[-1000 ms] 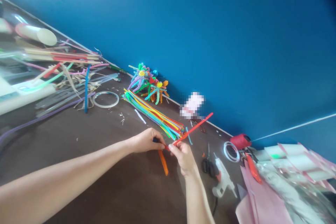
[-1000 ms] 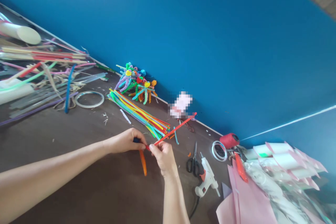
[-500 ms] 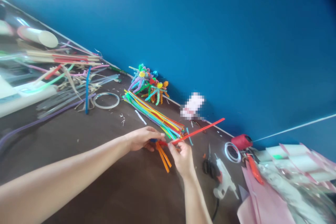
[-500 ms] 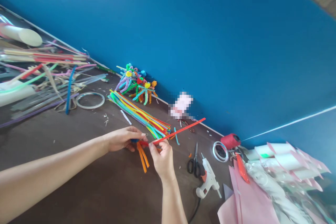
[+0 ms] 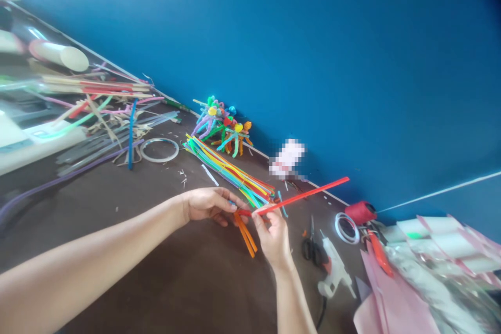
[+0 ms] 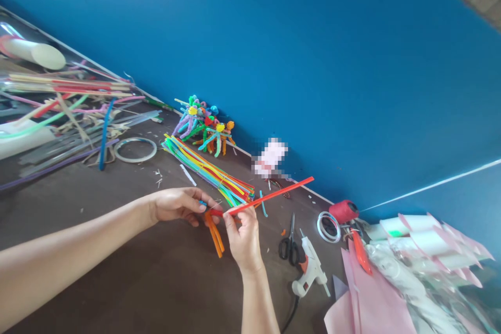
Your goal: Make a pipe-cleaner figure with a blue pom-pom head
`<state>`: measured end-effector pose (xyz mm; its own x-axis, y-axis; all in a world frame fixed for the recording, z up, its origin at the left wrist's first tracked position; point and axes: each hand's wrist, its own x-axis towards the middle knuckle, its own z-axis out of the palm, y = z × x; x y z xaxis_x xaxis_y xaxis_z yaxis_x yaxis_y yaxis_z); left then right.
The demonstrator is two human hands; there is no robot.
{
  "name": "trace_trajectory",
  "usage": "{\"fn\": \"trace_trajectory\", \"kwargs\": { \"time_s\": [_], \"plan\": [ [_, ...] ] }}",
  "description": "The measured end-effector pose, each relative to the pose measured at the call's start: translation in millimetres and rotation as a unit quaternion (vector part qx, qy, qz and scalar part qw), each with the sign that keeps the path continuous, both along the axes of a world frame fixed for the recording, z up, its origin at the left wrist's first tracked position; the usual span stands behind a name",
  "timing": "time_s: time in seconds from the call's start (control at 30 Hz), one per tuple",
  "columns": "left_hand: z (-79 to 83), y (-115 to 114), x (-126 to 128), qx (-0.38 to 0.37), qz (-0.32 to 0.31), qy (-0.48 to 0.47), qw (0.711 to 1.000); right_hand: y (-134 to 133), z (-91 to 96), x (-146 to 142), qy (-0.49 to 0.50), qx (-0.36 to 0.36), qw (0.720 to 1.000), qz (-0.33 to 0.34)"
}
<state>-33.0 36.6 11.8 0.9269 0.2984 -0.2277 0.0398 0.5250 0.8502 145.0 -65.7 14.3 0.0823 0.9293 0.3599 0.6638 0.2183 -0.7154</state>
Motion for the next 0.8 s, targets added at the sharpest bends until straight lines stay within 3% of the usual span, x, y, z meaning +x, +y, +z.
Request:
{"fn": "trace_trajectory", "kwargs": {
  "time_s": [0.13,0.23,0.3,0.57,0.8],
  "plan": [
    [1.6,4,-4,0.074,-0.001,0.021,0.997,1,1.0,2,-0.023,0.005,1.0,0.016],
    [0.6,-2,3,0.188,0.033,0.062,0.98,0,1.0,1,-0.046,0.001,0.999,0.026],
    [-1.1,-7,9,0.226,0.07,0.092,0.967,-1,1.5,0,-0.046,0.001,0.999,0.026],
    [-2.3,-20,21,-0.017,0.17,0.089,0.981,-1,4.3,-1,-0.034,0.009,0.999,0.015],
    [-6.1,-19,18,0.021,0.105,0.098,0.989,0,4.7,-2,-0.053,0.028,0.998,0.027]
  ]
}}
